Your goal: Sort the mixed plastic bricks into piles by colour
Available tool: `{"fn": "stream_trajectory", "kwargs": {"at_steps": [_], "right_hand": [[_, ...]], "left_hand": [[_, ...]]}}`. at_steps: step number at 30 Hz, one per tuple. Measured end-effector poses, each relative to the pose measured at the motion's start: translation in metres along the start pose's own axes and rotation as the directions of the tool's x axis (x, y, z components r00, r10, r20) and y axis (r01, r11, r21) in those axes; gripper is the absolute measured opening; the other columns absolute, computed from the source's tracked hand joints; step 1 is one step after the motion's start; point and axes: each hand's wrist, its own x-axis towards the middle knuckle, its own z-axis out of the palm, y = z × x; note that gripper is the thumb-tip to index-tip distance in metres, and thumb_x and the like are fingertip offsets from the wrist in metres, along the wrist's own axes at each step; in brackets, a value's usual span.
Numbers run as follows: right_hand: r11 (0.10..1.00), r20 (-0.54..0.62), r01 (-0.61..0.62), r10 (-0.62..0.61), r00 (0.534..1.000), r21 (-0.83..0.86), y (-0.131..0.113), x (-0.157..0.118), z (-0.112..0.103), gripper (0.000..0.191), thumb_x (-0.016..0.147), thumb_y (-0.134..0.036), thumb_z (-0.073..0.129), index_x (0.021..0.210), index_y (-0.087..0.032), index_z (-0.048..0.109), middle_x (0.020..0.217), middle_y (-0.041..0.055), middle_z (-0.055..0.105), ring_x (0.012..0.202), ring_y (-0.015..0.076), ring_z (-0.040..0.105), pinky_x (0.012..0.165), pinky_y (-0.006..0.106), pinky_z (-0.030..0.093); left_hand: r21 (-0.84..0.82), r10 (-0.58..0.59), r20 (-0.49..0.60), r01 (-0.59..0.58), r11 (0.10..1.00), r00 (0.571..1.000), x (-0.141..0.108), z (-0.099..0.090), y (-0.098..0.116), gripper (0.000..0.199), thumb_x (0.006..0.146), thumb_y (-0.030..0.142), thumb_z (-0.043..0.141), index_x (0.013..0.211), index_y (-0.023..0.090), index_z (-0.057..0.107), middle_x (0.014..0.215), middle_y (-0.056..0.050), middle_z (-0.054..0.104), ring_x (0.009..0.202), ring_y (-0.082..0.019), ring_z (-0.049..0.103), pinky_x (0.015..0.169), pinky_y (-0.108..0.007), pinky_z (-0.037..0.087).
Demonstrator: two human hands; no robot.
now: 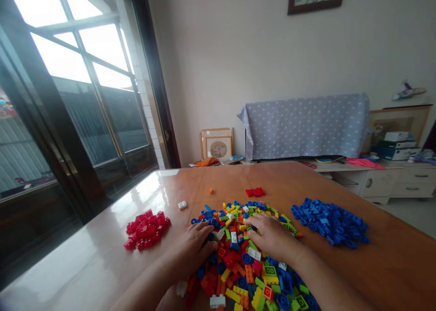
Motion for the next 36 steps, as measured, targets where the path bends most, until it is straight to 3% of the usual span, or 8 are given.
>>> {"fn": "stream_trajectory", "kwargs": {"at_steps": [3,7,10,14,19,23,28,36], "right_hand": [[0.999,-0.008,0.020,-0.020,1.000,0.034,-0.009,0.000,-0.003,0.031,0.087,-0.027,0.054,0.113,-0.028,0.070,0.111,0.0042,0.071,0.107,0.0240,0.061,0.095,0.036,0.043],[0.999,-0.025,0.040,-0.039,0.999,0.037,-0.017,0.002,-0.008,0.015,0.086,-0.025,0.055,0.090,-0.025,0.070,0.095,0.0023,0.070,0.094,0.0216,0.062,0.087,0.034,0.044],[0.999,-0.061,0.033,-0.033,0.998,-0.001,-0.022,0.003,-0.011,0.016,0.088,-0.026,0.055,0.078,-0.023,0.066,0.084,0.0024,0.068,0.087,0.0210,0.060,0.081,0.034,0.044],[0.997,-0.105,0.077,-0.076,0.992,0.000,-0.031,0.001,-0.011,0.016,0.090,-0.030,0.056,0.093,-0.026,0.072,0.097,0.0042,0.070,0.097,0.0227,0.060,0.089,0.037,0.044],[0.987,-0.029,0.160,-0.159,0.987,0.026,-0.036,-0.002,-0.008,0.025,0.090,-0.037,0.062,0.112,-0.032,0.072,0.116,0.0035,0.069,0.113,0.0251,0.056,0.100,0.040,0.041],[0.995,-0.057,0.098,-0.097,0.994,0.006,-0.026,0.001,-0.004,0.019,0.090,-0.036,0.061,0.101,-0.027,0.073,0.111,0.0048,0.071,0.108,0.0245,0.059,0.099,0.040,0.041],[0.999,-0.106,0.019,-0.022,0.994,-0.030,-0.008,0.005,-0.003,0.018,0.090,-0.031,0.056,0.084,-0.024,0.071,0.098,0.0044,0.071,0.099,0.0224,0.060,0.093,0.037,0.043],[0.999,-0.159,-0.007,-0.001,0.987,-0.046,-0.009,0.007,0.000,0.019,0.090,-0.026,0.052,0.086,-0.024,0.070,0.095,0.0044,0.070,0.096,0.0222,0.060,0.089,0.036,0.044]], "left_hand": [[-0.017,0.014,0.004,-0.014,1.000,1.000,-0.001,0.000,0.001,0.046,0.095,0.051,0.047,0.132,0.026,0.059,0.138,-0.011,0.057,0.125,-0.032,0.053,0.104,-0.046,0.044],[-0.048,0.064,-0.008,-0.065,0.997,0.998,-0.001,-0.002,0.003,0.044,0.094,0.047,0.052,0.131,0.026,0.060,0.138,-0.010,0.057,0.124,-0.030,0.054,0.104,-0.042,0.043],[-0.069,0.105,-0.016,-0.106,0.992,0.994,0.001,-0.004,0.005,0.040,0.092,0.044,0.054,0.128,0.026,0.062,0.130,-0.009,0.061,0.120,-0.028,0.054,0.103,-0.040,0.044],[-0.104,0.128,-0.013,-0.129,0.986,0.992,0.003,-0.005,0.007,0.033,0.091,0.039,0.057,0.121,0.027,0.065,0.118,-0.007,0.065,0.112,-0.027,0.057,0.098,-0.037,0.046],[-0.120,0.131,-0.007,-0.131,0.984,0.991,0.005,-0.005,0.008,0.027,0.091,0.035,0.056,0.114,0.027,0.066,0.120,-0.007,0.064,0.111,-0.026,0.057,0.096,-0.036,0.046],[-0.130,0.145,0.002,-0.143,0.981,0.989,0.007,-0.006,0.008,0.029,0.093,0.036,0.054,0.118,0.027,0.065,0.117,-0.007,0.064,0.109,-0.025,0.058,0.095,-0.035,0.045],[-0.123,0.141,0.014,-0.139,0.983,0.990,0.009,-0.010,0.008,0.023,0.093,0.035,0.051,0.108,0.025,0.066,0.108,-0.007,0.064,0.101,-0.024,0.059,0.087,-0.032,0.046],[-0.128,0.119,0.006,-0.117,0.985,0.993,0.013,-0.010,0.001,0.015,0.090,0.030,0.053,0.099,0.024,0.064,0.105,-0.006,0.064,0.098,-0.023,0.059,0.083,-0.031,0.046]]}}
